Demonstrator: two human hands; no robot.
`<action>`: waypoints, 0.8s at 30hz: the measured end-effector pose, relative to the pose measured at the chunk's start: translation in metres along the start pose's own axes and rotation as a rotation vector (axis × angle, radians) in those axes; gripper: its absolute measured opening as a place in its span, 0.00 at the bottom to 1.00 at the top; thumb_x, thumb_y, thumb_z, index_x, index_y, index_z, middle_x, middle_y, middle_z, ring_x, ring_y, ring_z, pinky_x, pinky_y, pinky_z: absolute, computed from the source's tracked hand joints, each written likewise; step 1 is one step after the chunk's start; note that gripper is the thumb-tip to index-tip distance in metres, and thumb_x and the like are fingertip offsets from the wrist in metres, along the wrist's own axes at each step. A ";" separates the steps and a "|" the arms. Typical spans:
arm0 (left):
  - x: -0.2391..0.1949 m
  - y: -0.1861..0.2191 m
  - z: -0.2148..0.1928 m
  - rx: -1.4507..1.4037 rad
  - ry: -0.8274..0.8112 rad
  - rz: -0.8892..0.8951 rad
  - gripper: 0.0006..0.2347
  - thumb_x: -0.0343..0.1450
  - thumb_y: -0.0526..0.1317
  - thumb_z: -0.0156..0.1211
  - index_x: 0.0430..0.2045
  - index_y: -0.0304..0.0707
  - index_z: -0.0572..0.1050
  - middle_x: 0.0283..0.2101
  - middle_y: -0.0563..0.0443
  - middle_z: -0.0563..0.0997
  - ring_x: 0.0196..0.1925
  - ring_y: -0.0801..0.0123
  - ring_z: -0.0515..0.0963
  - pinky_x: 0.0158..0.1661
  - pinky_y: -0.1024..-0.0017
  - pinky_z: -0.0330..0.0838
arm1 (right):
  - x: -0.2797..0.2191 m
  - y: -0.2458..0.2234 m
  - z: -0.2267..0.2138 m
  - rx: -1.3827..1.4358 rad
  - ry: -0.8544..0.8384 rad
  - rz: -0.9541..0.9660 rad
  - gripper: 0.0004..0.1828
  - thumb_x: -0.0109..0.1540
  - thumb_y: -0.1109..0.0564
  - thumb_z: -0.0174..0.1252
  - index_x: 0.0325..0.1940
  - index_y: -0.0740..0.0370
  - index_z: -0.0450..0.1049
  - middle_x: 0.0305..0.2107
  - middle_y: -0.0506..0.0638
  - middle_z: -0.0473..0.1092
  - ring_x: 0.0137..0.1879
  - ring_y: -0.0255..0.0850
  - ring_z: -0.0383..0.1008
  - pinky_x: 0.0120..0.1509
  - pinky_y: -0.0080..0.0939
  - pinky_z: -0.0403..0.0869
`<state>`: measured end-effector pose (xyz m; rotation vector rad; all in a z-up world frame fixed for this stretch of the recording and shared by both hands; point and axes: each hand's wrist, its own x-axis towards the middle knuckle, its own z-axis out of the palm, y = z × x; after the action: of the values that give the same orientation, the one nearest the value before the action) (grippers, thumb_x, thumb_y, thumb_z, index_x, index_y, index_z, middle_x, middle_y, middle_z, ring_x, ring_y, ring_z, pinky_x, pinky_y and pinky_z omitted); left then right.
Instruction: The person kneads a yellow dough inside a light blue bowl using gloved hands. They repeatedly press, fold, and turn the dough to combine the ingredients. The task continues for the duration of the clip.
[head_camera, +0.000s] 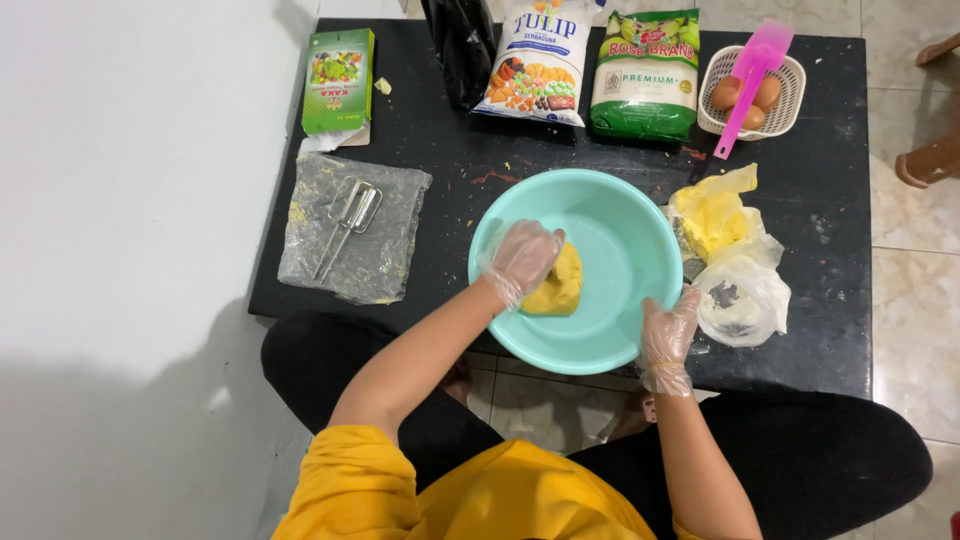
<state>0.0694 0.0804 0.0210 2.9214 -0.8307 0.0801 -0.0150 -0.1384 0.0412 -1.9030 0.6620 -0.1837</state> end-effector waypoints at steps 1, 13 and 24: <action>0.000 0.010 -0.010 0.008 -0.001 0.004 0.03 0.67 0.30 0.61 0.31 0.33 0.77 0.21 0.43 0.77 0.28 0.51 0.79 0.33 0.56 0.72 | 0.001 0.002 0.002 0.008 0.001 0.001 0.20 0.57 0.61 0.62 0.52 0.62 0.66 0.34 0.61 0.69 0.43 0.55 0.73 0.44 0.54 0.72; -0.010 0.047 -0.114 -0.243 -0.227 0.092 0.07 0.75 0.33 0.47 0.34 0.38 0.75 0.34 0.44 0.73 0.49 0.56 0.76 0.71 0.33 0.36 | 0.003 0.013 -0.002 0.003 -0.025 0.023 0.20 0.57 0.60 0.61 0.52 0.62 0.66 0.35 0.61 0.69 0.45 0.57 0.74 0.47 0.56 0.72; -0.011 0.012 -0.099 -0.186 -0.198 0.052 0.42 0.66 0.75 0.43 0.62 0.39 0.69 0.34 0.42 0.71 0.36 0.49 0.75 0.37 0.53 0.73 | 0.004 0.005 -0.003 0.005 -0.032 0.059 0.22 0.57 0.60 0.59 0.54 0.61 0.65 0.35 0.59 0.67 0.44 0.55 0.73 0.44 0.53 0.72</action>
<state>0.0516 0.0870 0.1194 2.7641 -0.8885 -0.2726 -0.0150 -0.1442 0.0373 -1.8756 0.6946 -0.1166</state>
